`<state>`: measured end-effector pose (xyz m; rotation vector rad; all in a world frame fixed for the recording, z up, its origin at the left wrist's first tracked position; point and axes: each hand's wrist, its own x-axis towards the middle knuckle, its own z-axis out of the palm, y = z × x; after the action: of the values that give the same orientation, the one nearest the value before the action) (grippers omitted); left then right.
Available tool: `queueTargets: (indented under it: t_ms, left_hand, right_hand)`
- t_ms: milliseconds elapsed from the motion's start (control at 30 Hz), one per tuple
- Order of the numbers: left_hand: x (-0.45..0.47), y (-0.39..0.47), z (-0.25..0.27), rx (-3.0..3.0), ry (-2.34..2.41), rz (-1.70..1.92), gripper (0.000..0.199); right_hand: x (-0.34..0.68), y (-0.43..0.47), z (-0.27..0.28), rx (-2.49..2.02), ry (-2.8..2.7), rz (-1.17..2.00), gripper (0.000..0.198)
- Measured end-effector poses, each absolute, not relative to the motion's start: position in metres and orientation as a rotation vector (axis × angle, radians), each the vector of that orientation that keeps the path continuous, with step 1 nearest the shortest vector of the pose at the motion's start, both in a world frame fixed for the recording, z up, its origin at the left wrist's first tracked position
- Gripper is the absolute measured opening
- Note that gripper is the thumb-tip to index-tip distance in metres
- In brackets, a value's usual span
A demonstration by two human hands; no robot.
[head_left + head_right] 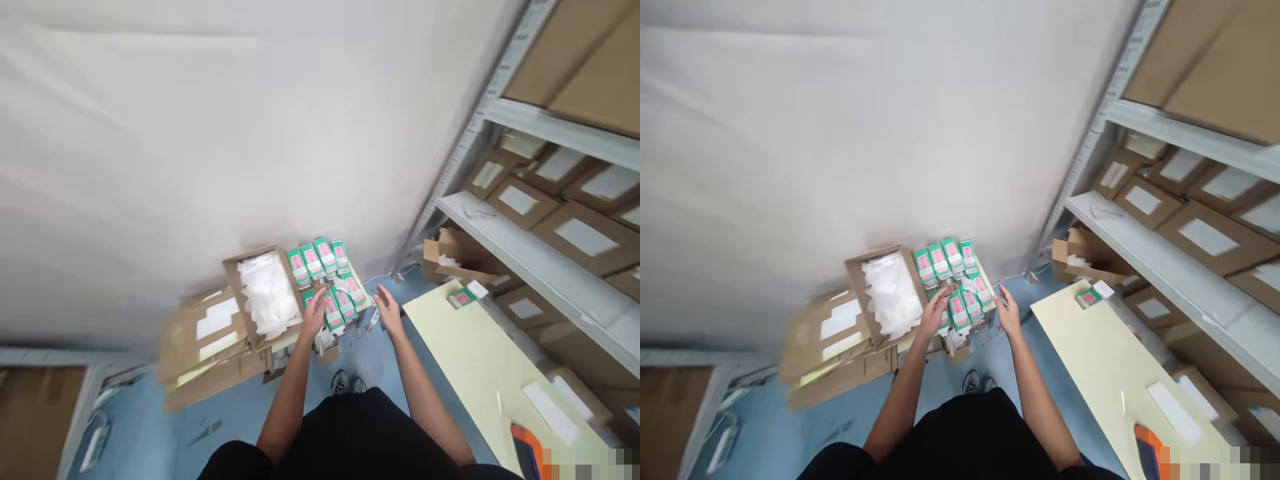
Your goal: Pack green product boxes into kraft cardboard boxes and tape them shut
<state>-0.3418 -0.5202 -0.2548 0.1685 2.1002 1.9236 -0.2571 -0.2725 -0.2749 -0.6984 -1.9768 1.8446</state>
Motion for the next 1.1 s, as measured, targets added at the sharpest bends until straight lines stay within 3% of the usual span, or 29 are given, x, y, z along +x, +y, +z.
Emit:
queueTargets:
  t_ms: [267, 567, 933, 1100]
  left_hand:
    - [-0.297, -0.624, -0.260, -0.325, 2.289, 1.994, 0.061]
    - [-0.253, -0.736, -0.262, -0.589, 2.317, 2.119, 0.063]
    - [-0.302, -0.903, -0.326, -0.698, 2.237, 2.124, 0.055]
    - [-0.328, -0.998, -0.350, -0.828, 2.313, 1.971, 0.057]
  right_hand:
    - [-0.326, -0.365, -0.289, -0.363, -2.183, 2.151, 0.075]
    - [-0.326, -0.496, -0.281, -0.067, -2.290, 2.327, 0.076]
    - [-0.344, -0.652, -0.307, -0.015, -2.480, 2.041, 0.063]
    - [-0.361, -0.730, -0.347, 0.077, -2.902, 1.669, 0.054]
